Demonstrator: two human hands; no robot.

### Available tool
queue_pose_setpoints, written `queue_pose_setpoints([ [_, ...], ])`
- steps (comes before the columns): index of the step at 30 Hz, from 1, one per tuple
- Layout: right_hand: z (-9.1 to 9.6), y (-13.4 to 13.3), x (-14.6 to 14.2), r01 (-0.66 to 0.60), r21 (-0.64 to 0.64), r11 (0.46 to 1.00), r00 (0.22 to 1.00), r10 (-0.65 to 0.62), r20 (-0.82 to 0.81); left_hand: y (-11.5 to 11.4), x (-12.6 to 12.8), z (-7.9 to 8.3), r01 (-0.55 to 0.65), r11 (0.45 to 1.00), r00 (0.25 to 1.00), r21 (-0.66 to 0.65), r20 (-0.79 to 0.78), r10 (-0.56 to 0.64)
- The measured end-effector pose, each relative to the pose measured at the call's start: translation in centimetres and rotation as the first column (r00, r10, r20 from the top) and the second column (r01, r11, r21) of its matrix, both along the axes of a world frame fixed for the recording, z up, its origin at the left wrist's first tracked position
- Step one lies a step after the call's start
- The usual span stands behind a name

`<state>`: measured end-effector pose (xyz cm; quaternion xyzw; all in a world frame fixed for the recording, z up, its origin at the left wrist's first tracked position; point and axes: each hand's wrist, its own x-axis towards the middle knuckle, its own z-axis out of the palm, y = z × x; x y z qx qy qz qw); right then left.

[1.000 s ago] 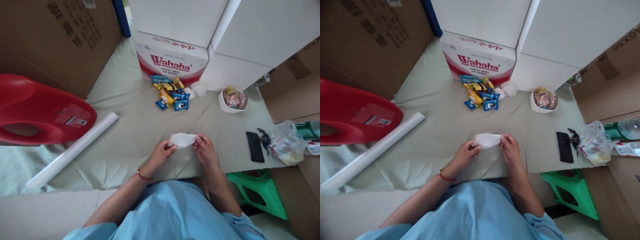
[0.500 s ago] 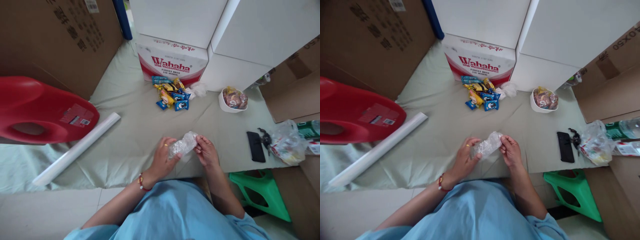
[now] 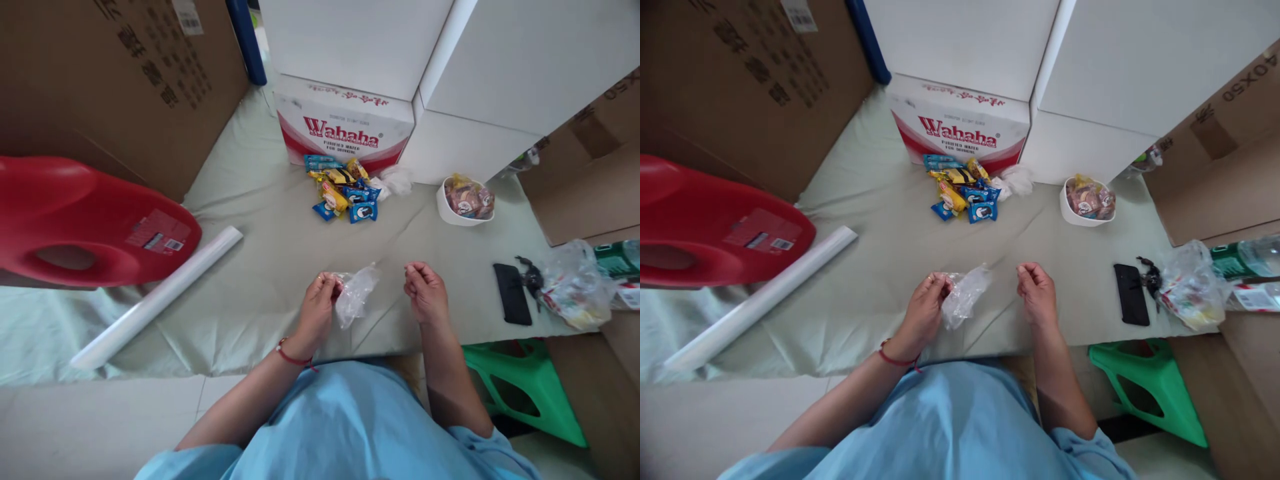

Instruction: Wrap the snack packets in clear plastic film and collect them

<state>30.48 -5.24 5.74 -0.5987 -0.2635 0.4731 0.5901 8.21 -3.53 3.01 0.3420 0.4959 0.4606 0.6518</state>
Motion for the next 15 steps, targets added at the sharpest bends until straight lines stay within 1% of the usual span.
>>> queue_pose_setpoints([
  [1,-0.1,-0.2,-0.2,-0.023,-0.010,1.000,1.000,0.023,-0.001,-0.1,0.1,0.0,-0.027,1.000,1.000,0.005,-0.001,0.027],
  [2,-0.1,-0.5,-0.4,-0.076,-0.038,0.996,0.997,0.075,-0.007,-0.1,0.2,0.1,-0.042,0.999,0.999,0.008,0.007,0.042],
  [4,-0.4,-1.0,-1.2,-0.217,-0.131,0.967,0.976,0.216,-0.022,-0.3,0.4,0.3,-0.045,0.999,0.999,0.024,0.030,0.045],
  [5,-0.6,-1.2,-1.7,-0.276,-0.179,0.944,0.961,0.276,-0.028,-0.4,0.4,0.4,-0.033,0.998,0.999,0.044,0.038,0.031],
  [7,-1.1,-1.4,-2.7,-0.340,-0.236,0.910,0.939,0.342,-0.033,-0.6,0.5,0.7,0.032,0.994,0.999,0.103,0.028,-0.036],
  [9,-1.3,-1.2,-3.6,-0.356,-0.231,0.905,0.932,0.360,-0.027,-0.8,0.4,1.0,0.128,0.978,0.992,0.167,-0.011,-0.128],
  [11,-1.3,-0.9,-4.0,-0.366,-0.178,0.913,0.929,0.370,-0.017,-0.9,0.2,1.2,0.194,0.957,0.981,0.215,-0.049,-0.188],
  [13,-1.1,-0.6,-3.8,-0.364,-0.126,0.923,0.930,0.367,0.003,-1.0,-0.2,1.2,0.191,0.954,0.982,0.230,-0.057,-0.183],
  [15,-0.9,-0.4,-3.2,-0.336,-0.099,0.937,0.939,0.341,0.041,-0.8,-0.7,1.0,0.138,0.968,0.990,0.208,-0.037,-0.133],
])
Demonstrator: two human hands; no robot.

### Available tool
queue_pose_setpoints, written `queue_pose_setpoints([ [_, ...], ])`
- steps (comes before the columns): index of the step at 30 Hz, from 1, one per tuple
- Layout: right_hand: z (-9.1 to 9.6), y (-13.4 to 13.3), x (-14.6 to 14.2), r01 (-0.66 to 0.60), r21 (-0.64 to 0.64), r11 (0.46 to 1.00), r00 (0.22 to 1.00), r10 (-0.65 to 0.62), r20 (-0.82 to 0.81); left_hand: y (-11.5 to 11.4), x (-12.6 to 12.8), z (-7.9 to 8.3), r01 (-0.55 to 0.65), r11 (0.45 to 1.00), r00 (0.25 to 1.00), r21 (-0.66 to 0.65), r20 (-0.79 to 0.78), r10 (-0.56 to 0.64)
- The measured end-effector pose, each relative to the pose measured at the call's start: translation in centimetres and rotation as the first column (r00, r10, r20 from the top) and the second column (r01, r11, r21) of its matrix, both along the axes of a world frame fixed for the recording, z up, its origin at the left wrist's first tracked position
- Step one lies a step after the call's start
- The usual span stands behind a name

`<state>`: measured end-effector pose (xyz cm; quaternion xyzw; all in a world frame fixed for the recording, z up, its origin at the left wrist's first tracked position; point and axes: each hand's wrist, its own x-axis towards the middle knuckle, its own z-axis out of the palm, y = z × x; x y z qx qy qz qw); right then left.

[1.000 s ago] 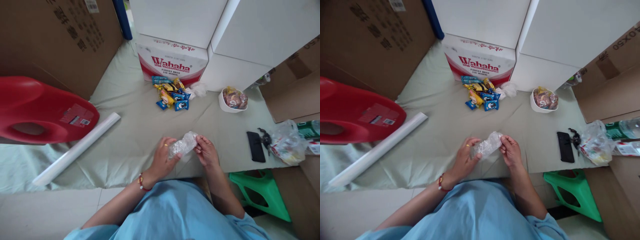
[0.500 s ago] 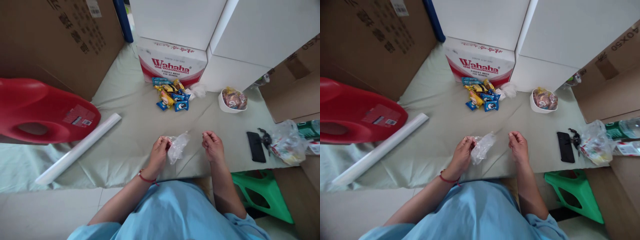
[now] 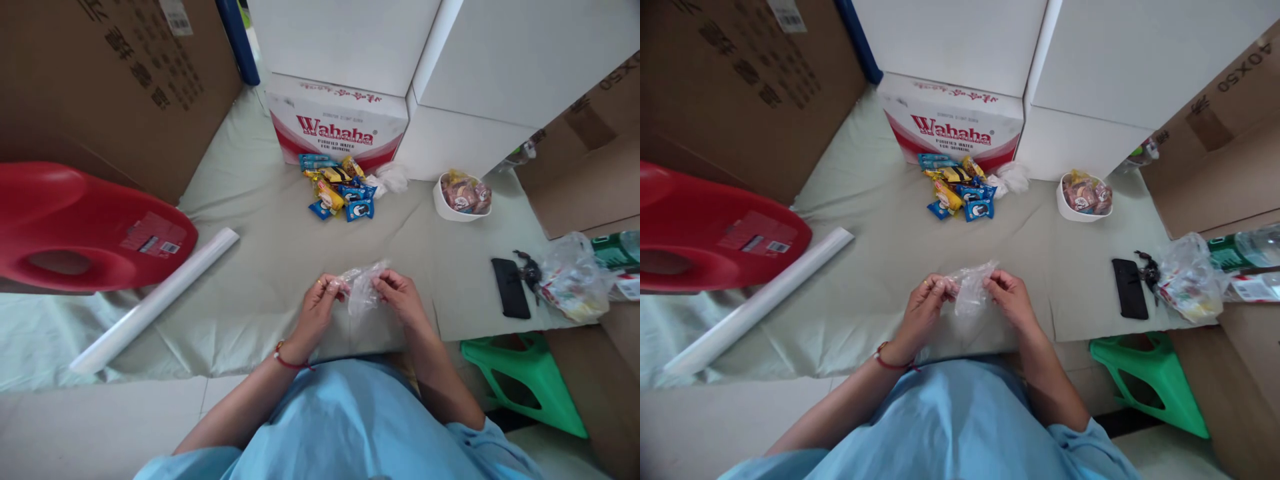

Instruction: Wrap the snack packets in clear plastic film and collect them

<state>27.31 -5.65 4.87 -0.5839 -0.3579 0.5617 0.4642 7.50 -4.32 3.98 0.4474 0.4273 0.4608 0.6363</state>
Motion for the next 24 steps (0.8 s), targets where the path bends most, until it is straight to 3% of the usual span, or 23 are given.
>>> queue_pose_setpoints([
  [5,0.1,-0.3,2.2,0.031,0.040,0.999,0.993,-0.035,0.109,0.8,-1.1,-0.6,-0.103,0.987,0.993,-0.126,0.044,0.109],
  [12,-0.1,-1.0,3.3,0.082,0.074,0.994,0.988,-0.091,0.123,1.9,-2.2,-0.6,-0.142,0.938,0.928,-0.315,0.288,0.237],
  [16,-0.5,-0.4,2.1,0.115,-0.001,0.993,0.988,-0.114,0.101,1.8,-2.3,-0.1,-0.102,0.953,0.909,-0.284,0.362,0.205],
  [20,-1.1,0.2,-0.4,-0.044,-0.154,0.987,0.997,0.054,0.063,1.2,-2.1,0.3,-0.070,0.975,0.925,-0.213,0.352,0.143],
  [24,-1.7,0.6,-1.6,-0.132,-0.077,0.988,0.989,0.137,0.056,0.6,-2.3,0.5,-0.066,0.983,0.944,-0.174,0.308,0.118],
])
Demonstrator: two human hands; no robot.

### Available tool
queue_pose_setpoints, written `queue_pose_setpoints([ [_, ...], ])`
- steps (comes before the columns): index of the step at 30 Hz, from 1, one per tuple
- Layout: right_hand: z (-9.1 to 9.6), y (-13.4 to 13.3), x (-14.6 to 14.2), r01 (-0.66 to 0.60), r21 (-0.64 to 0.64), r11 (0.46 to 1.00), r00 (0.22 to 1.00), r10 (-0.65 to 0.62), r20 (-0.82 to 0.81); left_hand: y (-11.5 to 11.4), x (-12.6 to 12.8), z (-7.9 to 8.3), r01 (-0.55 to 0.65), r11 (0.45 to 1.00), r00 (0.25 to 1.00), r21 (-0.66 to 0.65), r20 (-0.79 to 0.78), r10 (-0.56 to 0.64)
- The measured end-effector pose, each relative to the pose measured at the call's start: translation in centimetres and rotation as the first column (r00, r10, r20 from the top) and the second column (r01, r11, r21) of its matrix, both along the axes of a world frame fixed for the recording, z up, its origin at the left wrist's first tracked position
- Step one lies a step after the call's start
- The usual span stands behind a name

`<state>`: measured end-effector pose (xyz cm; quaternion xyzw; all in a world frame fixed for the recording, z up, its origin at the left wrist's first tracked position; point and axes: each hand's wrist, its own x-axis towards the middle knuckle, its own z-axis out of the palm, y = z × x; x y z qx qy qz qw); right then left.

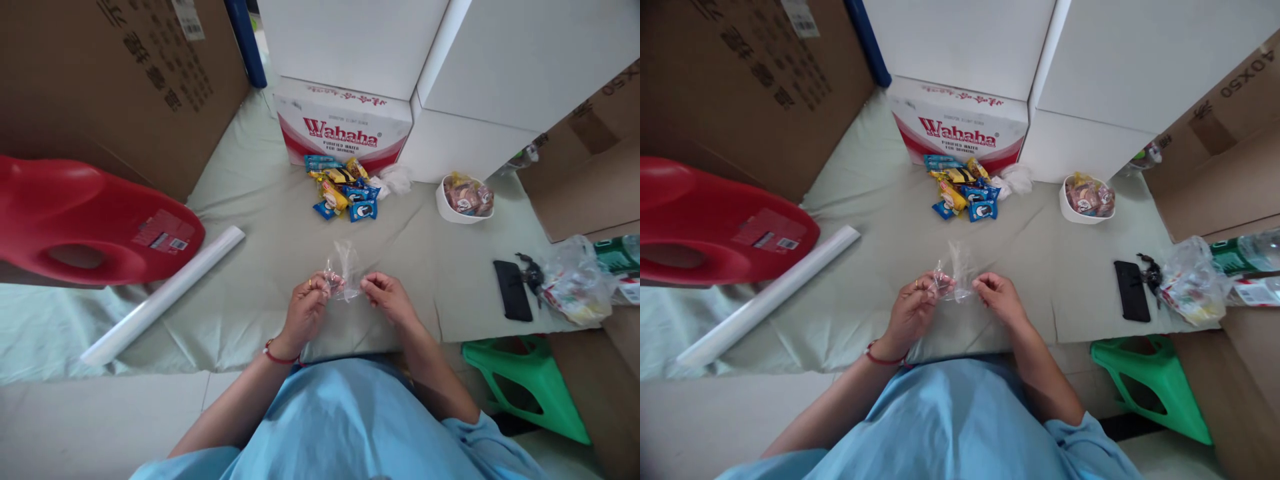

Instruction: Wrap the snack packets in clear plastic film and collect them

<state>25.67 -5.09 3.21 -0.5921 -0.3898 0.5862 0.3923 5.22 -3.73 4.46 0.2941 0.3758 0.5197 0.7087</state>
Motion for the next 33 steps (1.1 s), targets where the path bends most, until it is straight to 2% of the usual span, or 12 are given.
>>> queue_pose_setpoints([
  [2,0.1,0.2,0.3,0.011,0.107,0.994,0.999,-0.015,0.039,0.0,-0.4,0.0,0.020,1.000,0.999,-0.024,0.035,-0.019],
  [5,0.8,0.2,1.1,-0.036,0.299,0.954,0.995,0.008,0.096,0.5,-1.0,-0.1,0.082,0.981,0.995,-0.174,0.072,-0.070],
  [8,1.7,-0.3,1.7,-0.145,0.456,0.878,0.981,0.067,0.182,1.6,-0.9,0.0,0.129,0.918,0.990,-0.376,-0.008,-0.142],
  [11,2.5,-1.2,1.8,-0.283,0.572,0.770,0.936,0.091,0.341,3.1,-0.7,0.3,0.178,0.847,0.974,-0.500,-0.030,-0.223],
  [15,2.9,-2.4,1.8,-0.486,0.602,0.633,0.832,0.123,0.542,4.4,-0.6,0.5,0.286,0.834,0.945,-0.472,-0.003,-0.326],
  [19,3.0,-3.3,1.7,-0.565,0.637,0.525,0.776,0.075,0.627,4.1,0.4,0.0,0.464,0.795,0.861,-0.391,-0.009,-0.508],
  [21,3.3,-3.8,1.7,-0.558,0.667,0.493,0.776,0.027,0.630,3.6,1.3,-0.5,0.453,0.804,0.875,-0.386,0.023,-0.483],
  [25,4.2,-5.1,1.2,-0.555,0.704,0.443,0.765,-0.062,0.641,3.2,2.7,-1.2,0.275,0.872,0.961,-0.406,0.120,-0.247],
  [27,4.5,-5.9,0.9,-0.570,0.709,0.415,0.758,-0.066,0.649,3.3,2.9,-1.3,0.209,0.884,0.976,-0.419,0.141,-0.164],
  [30,4.2,-7.0,0.9,-0.638,0.667,0.386,0.725,0.008,0.688,3.4,2.9,-1.0,0.159,0.892,0.986,-0.424,0.115,-0.121],
  [32,3.8,-7.4,1.4,-0.658,0.616,0.434,0.712,0.092,0.696,3.3,2.9,-0.5,0.131,0.908,0.991,-0.397,0.084,-0.106],
  [33,3.6,-7.4,1.8,-0.625,0.596,0.503,0.733,0.118,0.669,3.1,2.9,-0.3,0.112,0.921,0.993,-0.374,0.062,-0.096],
])
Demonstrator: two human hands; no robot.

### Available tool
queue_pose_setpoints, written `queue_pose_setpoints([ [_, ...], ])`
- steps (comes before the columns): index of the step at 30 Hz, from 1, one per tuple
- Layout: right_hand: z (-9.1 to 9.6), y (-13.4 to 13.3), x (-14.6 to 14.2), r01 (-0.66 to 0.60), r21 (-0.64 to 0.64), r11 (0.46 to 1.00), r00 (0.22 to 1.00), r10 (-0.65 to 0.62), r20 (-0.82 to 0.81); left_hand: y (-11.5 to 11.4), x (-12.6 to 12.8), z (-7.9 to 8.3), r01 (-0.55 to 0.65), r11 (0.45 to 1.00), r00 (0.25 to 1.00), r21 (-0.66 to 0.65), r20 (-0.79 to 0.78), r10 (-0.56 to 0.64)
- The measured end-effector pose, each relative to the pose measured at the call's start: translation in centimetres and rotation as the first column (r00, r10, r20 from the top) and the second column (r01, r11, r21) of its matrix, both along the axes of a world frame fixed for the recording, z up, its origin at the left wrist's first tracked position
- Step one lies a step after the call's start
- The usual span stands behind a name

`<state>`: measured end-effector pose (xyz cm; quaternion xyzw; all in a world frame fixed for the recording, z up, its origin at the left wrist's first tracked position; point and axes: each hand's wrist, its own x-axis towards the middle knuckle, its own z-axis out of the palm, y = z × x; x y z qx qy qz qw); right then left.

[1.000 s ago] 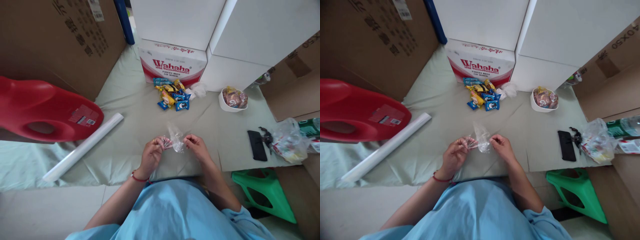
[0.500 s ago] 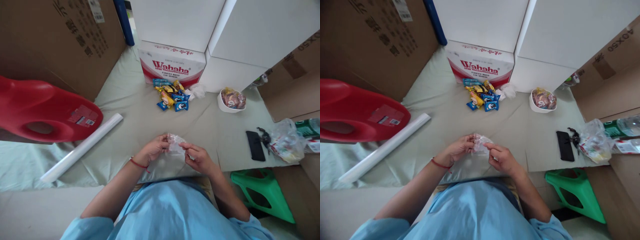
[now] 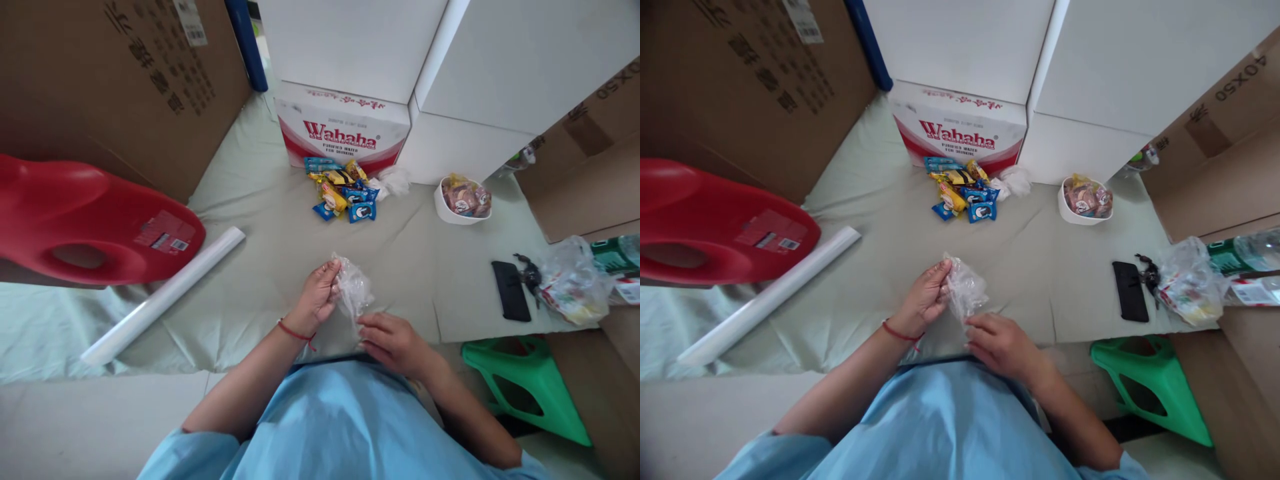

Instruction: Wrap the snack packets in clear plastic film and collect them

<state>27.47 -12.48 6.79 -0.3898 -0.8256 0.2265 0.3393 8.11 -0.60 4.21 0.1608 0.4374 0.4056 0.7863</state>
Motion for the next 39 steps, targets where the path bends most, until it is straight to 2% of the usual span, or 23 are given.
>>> queue_pose_setpoints([
  [2,-0.2,0.3,0.8,0.159,-0.180,0.971,0.977,-0.181,-0.116,-0.4,0.2,0.5,-0.017,0.997,0.999,0.071,-0.044,0.020],
  [4,-0.2,1.1,1.1,0.287,-0.354,0.890,0.902,-0.376,-0.214,-0.9,0.7,0.8,-0.015,0.989,0.996,0.149,-0.086,0.029],
  [5,-0.2,1.7,1.0,0.310,-0.417,0.855,0.873,-0.429,-0.232,-1.2,0.9,0.9,-0.007,0.983,0.994,0.185,-0.103,0.027],
  [7,0.0,2.7,0.2,0.304,-0.483,0.821,0.865,-0.451,-0.221,-1.6,1.3,1.1,0.013,0.971,0.993,0.240,-0.116,0.015],
  [10,0.2,4.0,-1.1,0.310,-0.527,0.792,0.847,-0.481,-0.224,-2.0,1.1,1.4,0.043,0.966,0.997,0.255,-0.068,-0.027],
  [13,-0.1,4.7,-0.8,0.348,-0.586,0.732,0.714,-0.612,-0.340,-2.0,-0.1,1.7,0.112,0.966,0.994,0.232,-0.024,-0.109],
  [15,-0.7,5.0,0.4,0.366,-0.622,0.692,0.614,-0.682,-0.398,-1.8,-1.0,1.7,0.184,0.954,0.982,0.237,-0.092,-0.167],
  [17,-1.4,5.1,1.9,0.392,-0.636,0.664,0.558,-0.722,-0.409,-1.5,-1.5,1.5,0.246,0.934,0.955,0.258,-0.231,-0.188],
  [20,-2.2,4.5,3.6,0.513,-0.580,0.633,0.529,-0.765,-0.367,-0.9,-1.9,0.8,0.226,0.922,0.892,0.315,-0.447,-0.067],
  [22,-2.3,3.4,4.1,0.642,-0.458,0.615,0.528,-0.788,-0.317,-0.7,-2.0,0.2,0.190,0.911,0.834,0.366,-0.550,0.047],
  [24,-2.2,2.0,4.2,0.711,-0.298,0.637,0.572,-0.770,-0.282,-0.7,-2.2,-0.3,0.187,0.891,0.779,0.414,-0.615,0.122],
  [25,-2.0,1.4,4.2,0.687,-0.242,0.685,0.629,-0.727,-0.275,-0.8,-2.3,-0.5,0.188,0.883,0.761,0.431,-0.632,0.146],
  [27,-1.6,0.4,4.5,0.484,-0.244,0.841,0.806,-0.536,-0.250,-1.1,-2.4,-0.6,0.185,0.873,0.750,0.450,-0.639,0.171],
  [28,-1.4,0.2,4.7,0.343,-0.296,0.891,0.875,-0.418,-0.244,-1.2,-2.5,-0.6,0.189,0.870,0.750,0.456,-0.639,0.172],
  [29,-1.2,0.2,5.1,0.242,-0.360,0.901,0.904,-0.344,-0.253,-1.4,-2.5,-0.6,0.204,0.864,0.750,0.461,-0.641,0.165],
  [30,-1.0,0.4,5.4,0.217,-0.415,0.883,0.897,-0.348,-0.271,-1.5,-2.6,-0.5,0.229,0.853,0.747,0.468,-0.646,0.154],
  [31,-0.8,0.8,5.8,0.267,-0.454,0.850,0.858,-0.424,-0.289,-1.6,-2.6,-0.4,0.259,0.839,0.739,0.479,-0.657,0.147],
  [33,-0.2,1.9,6.1,0.456,-0.475,0.753,0.711,-0.629,-0.314,-1.7,-2.4,-0.1,0.315,0.805,0.718,0.504,-0.680,0.145],
  [34,0.1,2.6,5.9,0.508,-0.465,0.725,0.672,-0.672,-0.312,-1.8,-2.3,0.1,0.331,0.789,0.711,0.517,-0.687,0.151],
  [35,0.4,3.4,5.6,0.515,-0.448,0.731,0.689,-0.664,-0.292,-1.9,-2.2,0.3,0.343,0.776,0.708,0.530,-0.689,0.157],
  [37,0.9,5.1,4.2,0.459,-0.402,0.792,0.797,-0.567,-0.207,-2.0,-1.9,0.8,0.364,0.752,0.712,0.550,-0.685,0.155],
  [39,1.1,6.7,2.6,0.408,-0.373,0.833,0.867,-0.482,-0.128,-2.2,-1.8,1.2,0.395,0.726,0.722,0.563,-0.679,0.134],
])
